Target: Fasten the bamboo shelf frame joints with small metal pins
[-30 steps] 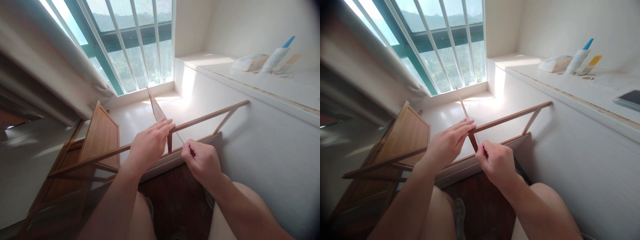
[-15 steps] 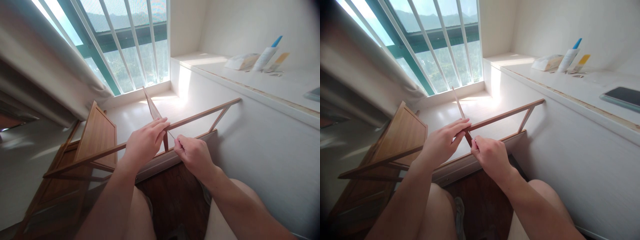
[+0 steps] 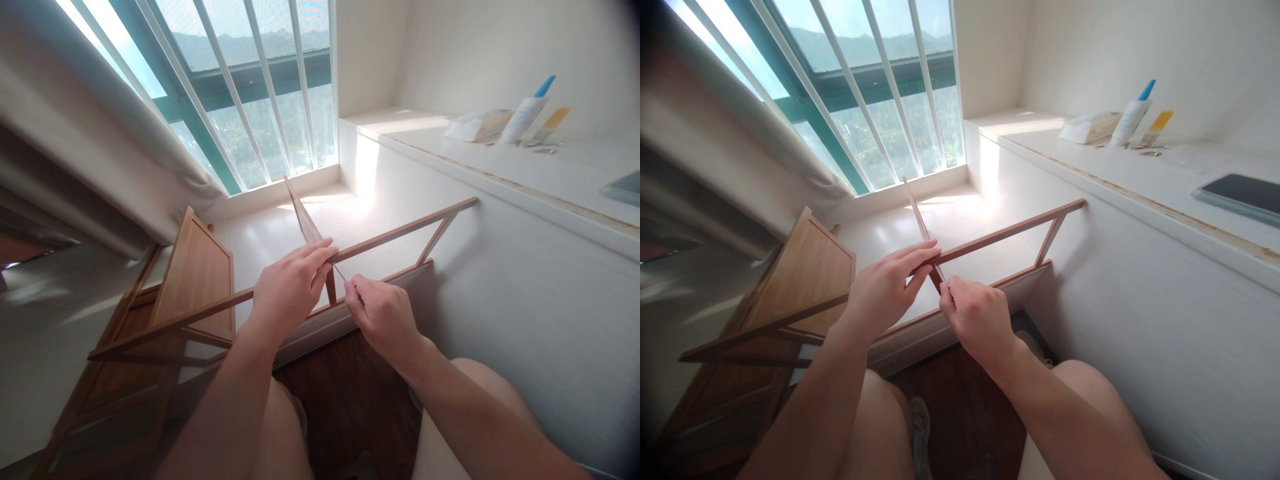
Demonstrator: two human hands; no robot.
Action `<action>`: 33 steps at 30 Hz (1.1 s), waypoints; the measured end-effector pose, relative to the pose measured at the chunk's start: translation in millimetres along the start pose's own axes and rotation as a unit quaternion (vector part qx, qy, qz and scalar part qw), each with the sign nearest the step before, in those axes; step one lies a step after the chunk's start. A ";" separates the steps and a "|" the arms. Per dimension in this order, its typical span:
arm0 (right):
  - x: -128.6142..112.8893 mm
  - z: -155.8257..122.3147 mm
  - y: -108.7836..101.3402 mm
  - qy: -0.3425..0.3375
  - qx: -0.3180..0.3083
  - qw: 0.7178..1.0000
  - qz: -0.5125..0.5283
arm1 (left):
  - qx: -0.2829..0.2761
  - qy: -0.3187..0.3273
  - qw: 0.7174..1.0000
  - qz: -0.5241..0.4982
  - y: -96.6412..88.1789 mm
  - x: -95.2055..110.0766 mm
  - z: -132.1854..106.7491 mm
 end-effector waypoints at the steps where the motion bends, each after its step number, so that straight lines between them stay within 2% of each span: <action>1: -1.4 -0.2 0.6 -0.001 0.001 1.000 0.003 | 0.002 -0.003 1.000 0.001 0.0 -0.4 0.0; 7: -0.7 -0.3 1.6 0.016 0.004 1.000 0.025 | 0.000 -0.008 1.000 0.007 0.0 -0.1 -0.2; 12: 6.8 -1.2 8.9 0.041 -0.008 0.996 0.084 | -0.006 -0.003 1.000 0.009 0.4 1.0 -0.6; 16: 11.6 -3.5 16.9 0.066 -0.021 0.982 0.178 | 0.002 -0.007 1.000 0.009 0.5 1.0 -0.4; 19: 13.3 -5.5 24.4 0.083 -0.033 0.957 0.277 | 0.011 -0.010 1.000 0.010 0.2 1.0 -0.4; 23: 12.5 -7.5 36.3 0.115 -0.045 0.890 0.439 | 0.013 -0.010 1.000 0.016 -0.3 1.0 -0.5; 26: 7.4 -8.1 45.8 0.137 -0.056 0.821 0.551 | 0.011 -0.012 1.000 0.019 -0.3 1.0 -0.2; 30: -5.3 -7.5 57.4 0.147 -0.078 0.716 0.678 | 0.010 -0.012 1.000 0.015 -0.1 1.9 -0.1; 33: -12.9 -7.6 63.4 0.148 -0.086 0.658 0.733 | 0.008 -0.013 1.000 0.018 -0.4 1.8 -0.8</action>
Point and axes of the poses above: each hand's wrist, its own z-axis towards the middle knuckle, its own y-axis out of the palm, x = y × z, the point moved 7 cm from there along z, towards the middle knuckle, and after that the axes turned 8 degrees about -x, right-handed, at the moved point
